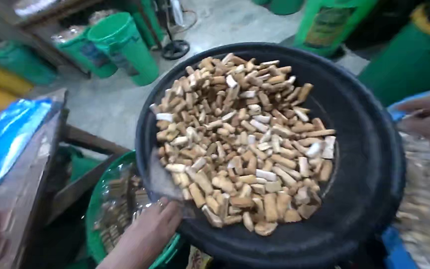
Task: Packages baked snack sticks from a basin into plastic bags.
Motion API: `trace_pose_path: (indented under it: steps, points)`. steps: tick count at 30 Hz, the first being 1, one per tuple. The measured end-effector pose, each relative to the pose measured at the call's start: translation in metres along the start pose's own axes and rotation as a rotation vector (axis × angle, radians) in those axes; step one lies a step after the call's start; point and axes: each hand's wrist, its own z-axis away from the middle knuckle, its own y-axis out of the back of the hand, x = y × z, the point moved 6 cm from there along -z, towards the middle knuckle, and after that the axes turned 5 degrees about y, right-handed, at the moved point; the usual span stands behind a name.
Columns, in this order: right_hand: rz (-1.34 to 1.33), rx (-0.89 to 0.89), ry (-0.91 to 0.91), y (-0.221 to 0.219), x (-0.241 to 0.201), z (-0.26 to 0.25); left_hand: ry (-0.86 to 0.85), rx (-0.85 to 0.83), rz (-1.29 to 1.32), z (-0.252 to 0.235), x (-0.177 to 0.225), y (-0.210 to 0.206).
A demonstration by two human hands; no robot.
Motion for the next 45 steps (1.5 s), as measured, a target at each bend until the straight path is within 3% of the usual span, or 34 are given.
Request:
trace_pose_path:
  steps: [2, 4, 7, 9, 12, 14, 15, 20, 24, 26, 29, 34, 38, 40, 43, 45]
  points:
    - [-0.067, -0.172, 0.331, -0.055, -0.095, -0.03, 0.036, 0.118, -0.026, 0.003, 0.0, 0.001]
    - [-0.132, -0.416, 0.51, -0.102, -0.172, -0.052, 0.129, 0.173, 0.067, 0.008, 0.003, 0.001]
    - [-0.143, -0.448, 0.68, -0.155, -0.246, -0.073, 0.301, 0.294, 0.315, 0.017, 0.004, -0.015]
    - [-0.17, -0.417, 0.701, -0.177, -0.275, -0.078, 0.416, 0.413, 0.562, 0.024, -0.002, -0.026]
    - [-0.134, -0.437, 0.626, -0.199, -0.3, -0.081, 0.619, 0.561, 1.328, 0.034, -0.016, -0.045]
    - [-0.09, -0.559, 0.553, -0.209, -0.31, -0.081, 0.657, 0.658, 1.689, 0.032, -0.025, -0.047]
    - [-0.112, -0.598, 0.517, -0.211, -0.311, -0.082, 0.62, 0.717, 1.75, 0.03, -0.034, -0.041]
    - [-0.298, -0.565, 0.403, -0.199, -0.292, -0.091, 0.54, 1.11, 1.412, 0.028, -0.084, 0.019]
    - [-0.188, -0.536, 0.649, -0.212, -0.295, -0.073, 0.458, 1.345, 1.28, 0.023, -0.102, 0.051]
    - [-0.128, -0.445, 0.728, -0.213, -0.297, -0.065, 0.401, 1.36, 1.225, 0.024, -0.105, 0.058]
    - [-0.1, -0.436, 0.705, -0.21, -0.297, -0.06, 0.38, 1.303, 1.11, 0.028, -0.103, 0.058]
    - [-0.211, -0.277, 0.794, -0.209, -0.301, -0.039, 0.478, 1.234, 1.047, 0.039, -0.101, 0.042]
    - [-0.254, -0.174, 0.755, -0.196, -0.304, -0.036, 0.522, 1.323, 0.915, 0.059, -0.106, 0.041]
    - [-0.347, -0.195, 0.706, -0.196, -0.313, -0.049, 0.556, 1.363, 0.801, 0.061, -0.106, 0.047]
    - [-0.369, -0.472, 0.619, -0.216, -0.328, -0.073, 0.529, 1.337, 0.697, 0.037, -0.097, 0.064]
    - [-0.376, -0.507, 0.621, -0.222, -0.332, -0.083, 0.476, 1.316, 0.682, 0.013, -0.092, 0.075]
